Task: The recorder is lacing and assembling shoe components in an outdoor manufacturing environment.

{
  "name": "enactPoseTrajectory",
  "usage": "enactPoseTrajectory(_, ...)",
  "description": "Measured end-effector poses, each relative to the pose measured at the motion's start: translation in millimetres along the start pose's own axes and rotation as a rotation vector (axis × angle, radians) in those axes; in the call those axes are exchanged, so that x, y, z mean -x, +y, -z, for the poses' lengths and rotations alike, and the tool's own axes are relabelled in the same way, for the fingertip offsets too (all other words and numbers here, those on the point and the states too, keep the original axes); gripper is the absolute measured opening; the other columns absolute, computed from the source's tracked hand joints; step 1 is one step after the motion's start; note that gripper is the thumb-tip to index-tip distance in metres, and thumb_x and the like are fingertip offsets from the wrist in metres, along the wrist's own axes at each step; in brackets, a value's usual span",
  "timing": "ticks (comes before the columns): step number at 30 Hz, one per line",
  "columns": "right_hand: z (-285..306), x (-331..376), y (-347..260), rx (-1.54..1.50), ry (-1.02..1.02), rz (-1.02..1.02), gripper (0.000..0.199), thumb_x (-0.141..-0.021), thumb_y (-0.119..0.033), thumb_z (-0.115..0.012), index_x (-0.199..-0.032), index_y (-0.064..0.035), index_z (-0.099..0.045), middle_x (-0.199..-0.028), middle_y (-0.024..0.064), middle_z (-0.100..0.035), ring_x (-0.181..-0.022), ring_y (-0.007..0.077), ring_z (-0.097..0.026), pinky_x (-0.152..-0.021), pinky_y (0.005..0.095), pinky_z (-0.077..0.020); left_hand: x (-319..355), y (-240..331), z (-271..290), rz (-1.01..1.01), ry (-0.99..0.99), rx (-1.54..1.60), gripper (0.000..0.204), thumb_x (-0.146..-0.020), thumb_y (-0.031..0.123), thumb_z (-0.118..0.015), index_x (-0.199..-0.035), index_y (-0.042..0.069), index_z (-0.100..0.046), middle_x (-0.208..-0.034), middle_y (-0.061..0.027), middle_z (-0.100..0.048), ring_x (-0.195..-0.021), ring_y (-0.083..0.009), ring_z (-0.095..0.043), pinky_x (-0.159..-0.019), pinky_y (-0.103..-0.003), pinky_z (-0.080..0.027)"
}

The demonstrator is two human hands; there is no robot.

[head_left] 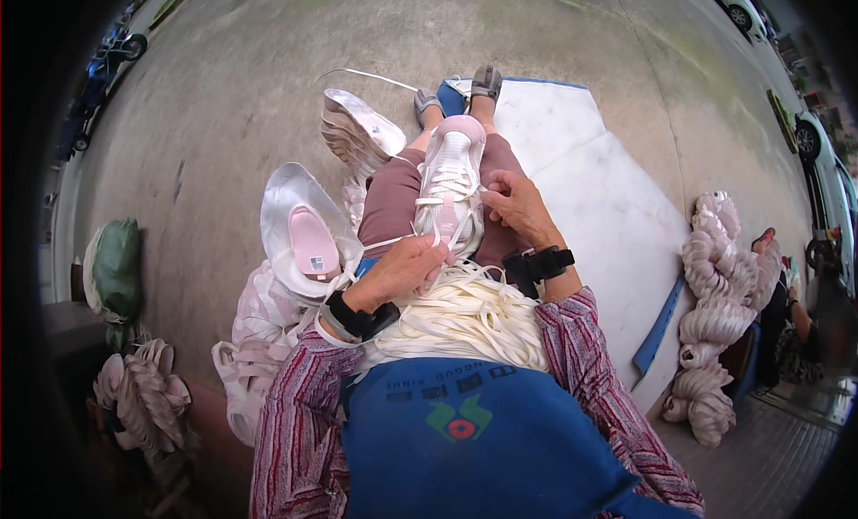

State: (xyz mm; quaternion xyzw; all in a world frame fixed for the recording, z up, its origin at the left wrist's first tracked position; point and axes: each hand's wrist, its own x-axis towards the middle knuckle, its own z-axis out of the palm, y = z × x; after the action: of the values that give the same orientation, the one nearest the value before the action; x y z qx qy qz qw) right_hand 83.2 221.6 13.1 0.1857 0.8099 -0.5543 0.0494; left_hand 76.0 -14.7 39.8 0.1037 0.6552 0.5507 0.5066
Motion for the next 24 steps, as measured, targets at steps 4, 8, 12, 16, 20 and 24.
enactPoseTrajectory(4,5,5,6,0.01,-0.05,-0.04,0.032,-0.08,-0.017,-0.066,-0.104,0.0032,-0.063,-0.068,0.0023,-0.058,-0.053,0.0089,-0.052,-0.047,0.0228,-0.0425,-1,7,-1,-0.019,0.032,-0.019,0.032,-0.099,0.029,-0.044,-0.096,0.001,-0.06,-0.063,0.0049,-0.045,-0.05,-0.0049,-0.045,-0.047,-0.021,-0.042)
enactPoseTrajectory(8,-2,5,22,0.11,-0.04,0.128,0.021,-0.081,-0.021,-0.062,-0.077,-0.0002,-0.066,-0.058,0.0022,-0.057,-0.051,0.0095,-0.051,-0.048,0.0247,-0.041,2,1,-1,0.018,0.053,0.021,0.029,-0.094,0.026,-0.049,-0.096,0.001,-0.063,-0.062,0.0044,-0.047,-0.05,-0.0052,-0.044,-0.047,-0.021,-0.04)
enactPoseTrajectory(12,-9,9,16,0.157,0.022,0.236,0.026,-0.079,-0.025,-0.06,-0.073,-0.0001,-0.062,-0.062,0.0087,-0.06,-0.056,0.0177,-0.056,-0.053,0.0303,-0.0434,9,-8,1,-0.024,0.062,0.072,0.031,-0.094,0.025,-0.048,-0.092,-0.001,-0.063,-0.062,0.0024,-0.047,-0.047,-0.0058,-0.046,-0.046,-0.02,-0.04)
enactPoseTrajectory(16,-4,21,-9,0.06,-0.061,0.165,0.023,-0.08,-0.022,-0.056,-0.077,-0.0001,-0.058,-0.063,0.0057,-0.056,-0.06,0.014,-0.053,-0.056,0.0293,-0.0423,4,-20,9,-0.077,0.083,0.103,0.03,-0.096,0.024,-0.047,-0.09,-0.001,-0.06,-0.062,0.0019,-0.047,-0.046,-0.0061,-0.043,-0.045,-0.02,-0.04)
enactPoseTrajectory(20,-5,22,-14,0.104,-0.149,0.239,0.021,-0.081,-0.021,-0.056,-0.076,-0.0006,-0.058,-0.066,0.0035,-0.055,-0.063,0.0111,-0.05,-0.058,0.0282,-0.0412,-8,-21,16,-0.128,0.108,0.433,0.024,-0.097,0.022,-0.045,-0.089,0.001,-0.055,-0.061,0.0021,-0.044,-0.045,-0.0065,-0.039,-0.046,-0.023,-0.042)
enactPoseTrajectory(24,-5,13,4,0.034,-0.04,0.184,0.019,-0.082,-0.019,-0.057,-0.078,-0.0002,-0.059,-0.064,0.0027,-0.055,-0.055,0.0094,-0.049,-0.051,0.0256,-0.0403,-17,-17,17,-0.111,0.069,0.547,0.021,-0.097,0.019,-0.045,-0.088,0.001,-0.053,-0.061,0.0002,-0.047,-0.048,-0.0096,-0.046,-0.053,-0.03,-0.049)
